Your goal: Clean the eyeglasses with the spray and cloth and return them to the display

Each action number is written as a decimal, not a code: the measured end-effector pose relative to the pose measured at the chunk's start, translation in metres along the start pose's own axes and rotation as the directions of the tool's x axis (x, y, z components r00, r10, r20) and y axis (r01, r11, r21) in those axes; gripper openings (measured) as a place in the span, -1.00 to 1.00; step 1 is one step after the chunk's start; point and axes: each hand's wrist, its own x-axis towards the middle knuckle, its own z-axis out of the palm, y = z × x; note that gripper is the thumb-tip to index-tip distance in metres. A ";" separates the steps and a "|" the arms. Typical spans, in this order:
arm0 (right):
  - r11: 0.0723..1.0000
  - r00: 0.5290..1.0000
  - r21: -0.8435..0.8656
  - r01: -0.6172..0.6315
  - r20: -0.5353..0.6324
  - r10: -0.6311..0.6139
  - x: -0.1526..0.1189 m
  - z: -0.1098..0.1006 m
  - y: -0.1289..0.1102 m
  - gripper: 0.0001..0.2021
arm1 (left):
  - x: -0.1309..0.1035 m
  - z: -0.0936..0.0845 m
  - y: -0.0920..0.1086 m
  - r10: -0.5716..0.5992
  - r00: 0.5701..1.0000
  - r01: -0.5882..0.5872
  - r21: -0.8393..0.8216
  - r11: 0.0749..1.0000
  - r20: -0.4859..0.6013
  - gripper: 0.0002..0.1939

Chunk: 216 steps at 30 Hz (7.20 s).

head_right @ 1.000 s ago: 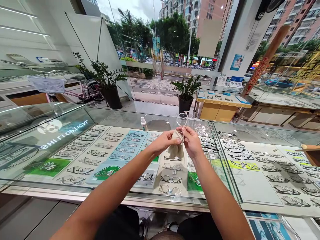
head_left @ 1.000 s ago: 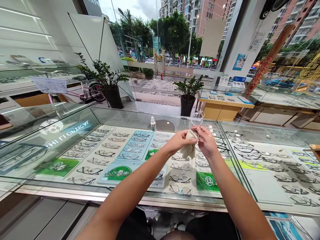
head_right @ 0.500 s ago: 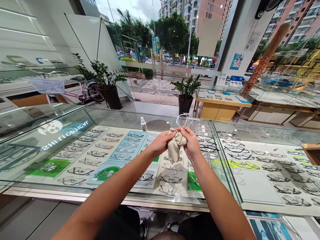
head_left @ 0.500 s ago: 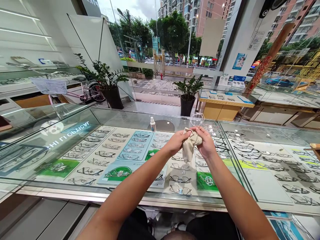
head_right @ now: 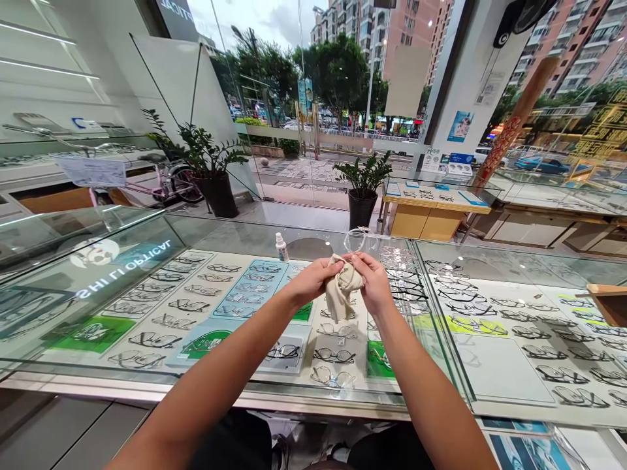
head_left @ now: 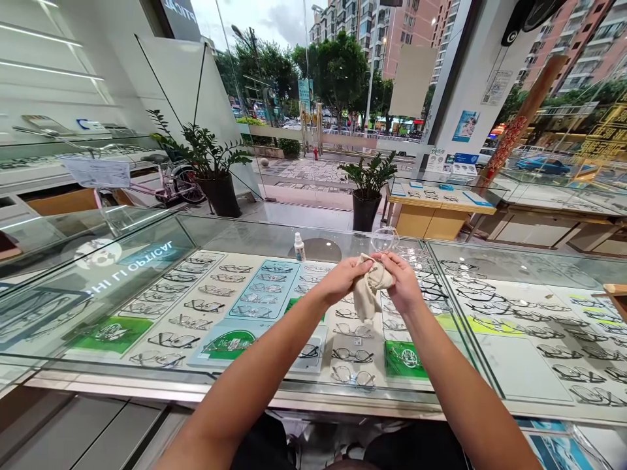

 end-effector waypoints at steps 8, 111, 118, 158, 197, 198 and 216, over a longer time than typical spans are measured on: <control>0.999 0.999 0.016 -0.049 -0.014 0.049 0.000 0.002 0.004 -0.71 | -0.001 0.005 -0.003 0.067 0.998 -0.068 0.090 0.994 0.011 -0.42; 0.989 0.998 -0.131 0.068 0.023 -0.066 0.011 -0.017 -0.002 -0.75 | 0.011 -0.024 0.001 -0.094 0.996 0.093 -0.159 0.983 0.005 -0.58; 0.999 0.999 -0.038 0.006 -0.035 -0.007 0.012 -0.012 0.004 -0.69 | 0.009 -0.010 0.000 -0.093 0.995 0.078 -0.280 0.957 -0.039 -0.79; 0.957 0.991 -0.266 0.111 0.099 -0.087 0.019 -0.034 -0.008 -0.77 | 0.010 -0.021 0.013 -0.125 0.969 0.052 -0.317 0.947 -0.212 -0.89; 0.994 0.999 -0.107 -0.030 -0.013 0.029 0.021 -0.030 0.002 -0.68 | 0.009 -0.004 0.003 -0.103 0.993 0.097 -0.094 0.991 -0.063 -0.62; 0.994 0.999 -0.101 -0.032 -0.015 0.031 0.021 -0.030 0.002 -0.68 | 0.008 -0.003 0.002 -0.100 0.993 0.096 -0.067 0.993 -0.062 -0.65; 0.974 0.996 -0.210 0.083 0.003 -0.085 0.022 -0.034 0.001 -0.74 | 0.004 -0.007 0.007 -0.066 0.997 0.071 0.141 0.988 -0.035 -0.70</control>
